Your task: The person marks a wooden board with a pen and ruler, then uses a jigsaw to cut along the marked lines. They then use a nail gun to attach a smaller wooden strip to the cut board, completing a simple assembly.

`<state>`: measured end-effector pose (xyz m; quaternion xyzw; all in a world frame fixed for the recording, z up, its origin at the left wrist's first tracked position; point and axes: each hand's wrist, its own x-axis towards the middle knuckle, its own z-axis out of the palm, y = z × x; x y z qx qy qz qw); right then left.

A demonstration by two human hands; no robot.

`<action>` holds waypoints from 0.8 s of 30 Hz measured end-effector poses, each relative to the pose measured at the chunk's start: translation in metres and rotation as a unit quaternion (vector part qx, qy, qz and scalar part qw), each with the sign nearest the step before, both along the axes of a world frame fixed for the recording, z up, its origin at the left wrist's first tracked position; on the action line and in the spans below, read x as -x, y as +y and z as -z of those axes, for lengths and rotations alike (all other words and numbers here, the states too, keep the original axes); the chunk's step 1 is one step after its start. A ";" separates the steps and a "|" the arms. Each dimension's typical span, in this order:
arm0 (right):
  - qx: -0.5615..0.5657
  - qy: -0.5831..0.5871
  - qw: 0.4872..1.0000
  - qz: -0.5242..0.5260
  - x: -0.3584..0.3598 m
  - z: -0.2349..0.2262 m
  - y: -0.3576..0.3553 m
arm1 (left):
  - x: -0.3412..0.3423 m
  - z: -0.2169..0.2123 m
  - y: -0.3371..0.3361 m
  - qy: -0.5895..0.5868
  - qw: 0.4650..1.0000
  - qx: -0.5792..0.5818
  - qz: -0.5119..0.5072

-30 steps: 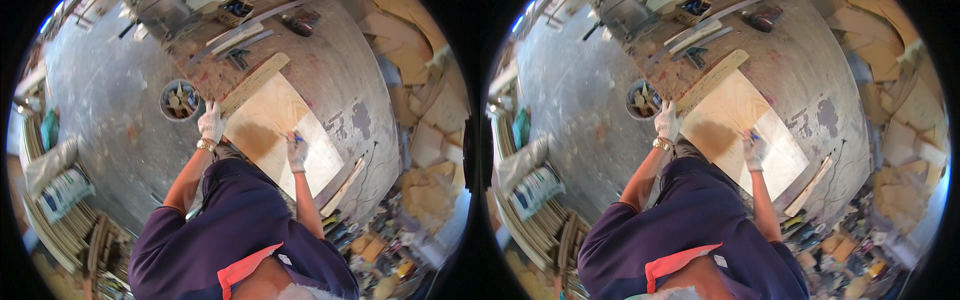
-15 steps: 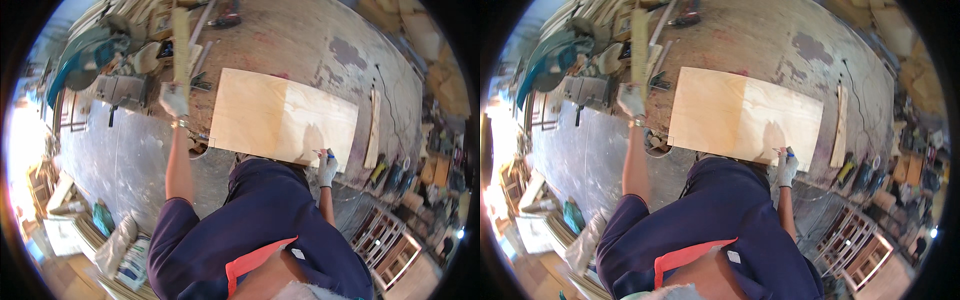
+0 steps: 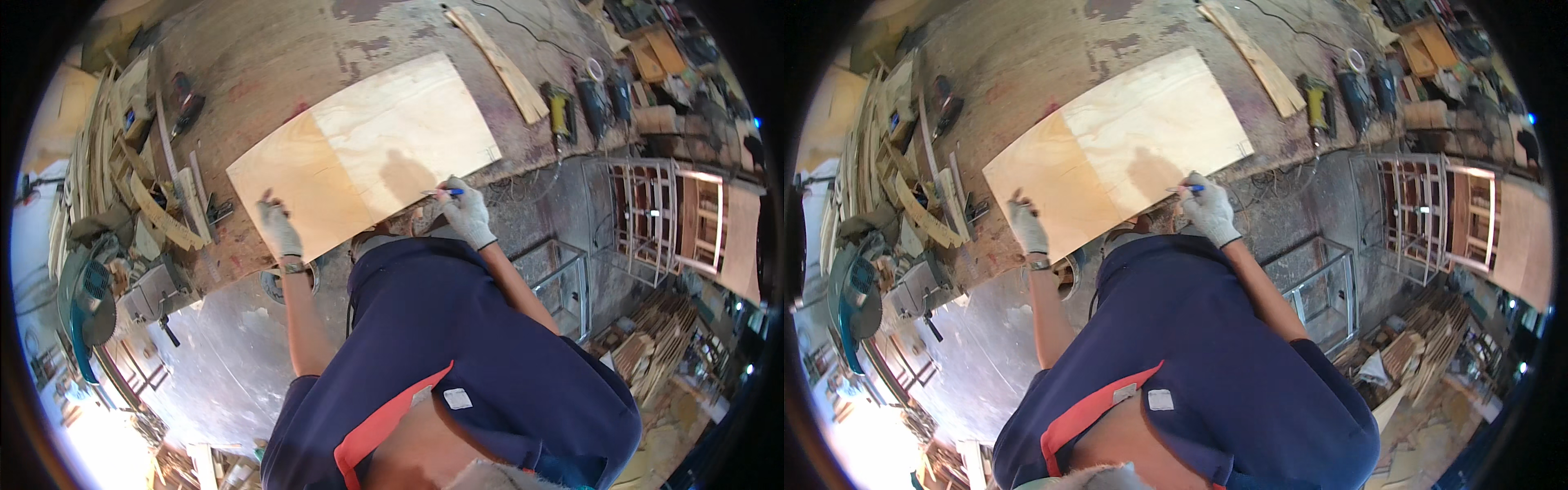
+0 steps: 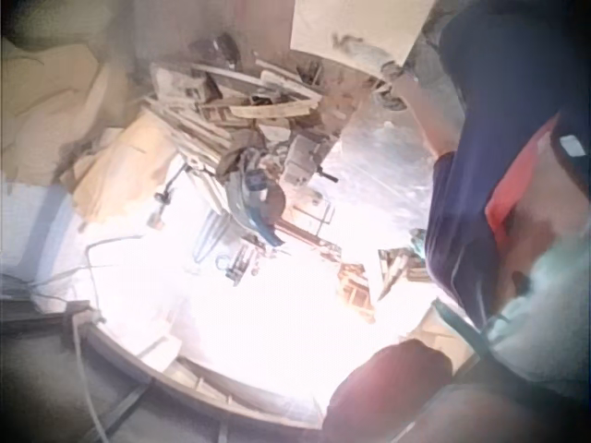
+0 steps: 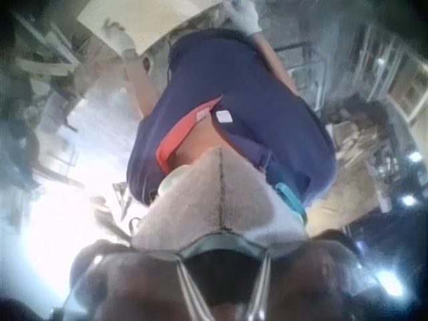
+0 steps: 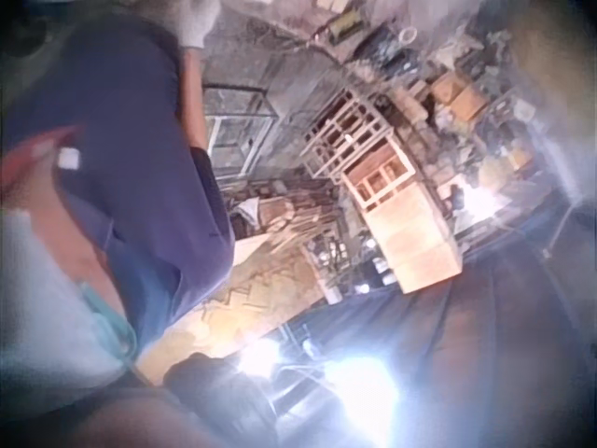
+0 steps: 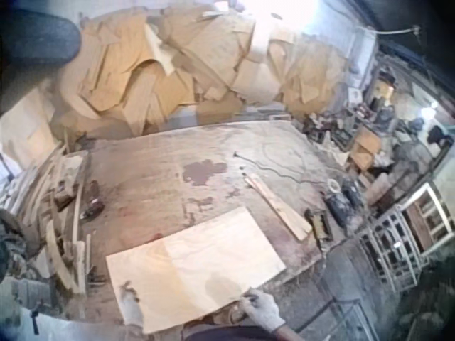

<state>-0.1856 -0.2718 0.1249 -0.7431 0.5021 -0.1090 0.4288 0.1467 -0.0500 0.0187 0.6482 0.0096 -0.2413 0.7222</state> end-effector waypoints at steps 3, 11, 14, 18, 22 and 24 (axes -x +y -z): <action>0.051 -0.056 0.996 -0.044 0.016 -0.019 0.003 | 0.095 -0.032 -0.057 0.034 0.985 0.037 0.163; -0.140 -0.379 0.906 0.126 0.096 -0.063 0.009 | 0.251 -0.148 -0.112 -0.047 0.917 0.014 0.395; -0.124 -0.433 0.881 0.145 0.126 -0.072 0.015 | 0.294 -0.166 -0.117 -0.109 0.903 0.004 0.415; -0.110 -0.389 0.903 0.144 0.166 -0.080 0.026 | 0.331 -0.178 -0.115 -0.244 0.842 -0.099 0.471; -0.056 -0.301 0.943 0.128 0.202 -0.085 0.033 | 0.363 -0.181 -0.114 -0.245 0.839 -0.100 0.475; -0.056 -0.274 0.952 0.123 0.215 -0.086 0.034 | 0.374 -0.183 -0.117 -0.270 0.825 -0.097 0.487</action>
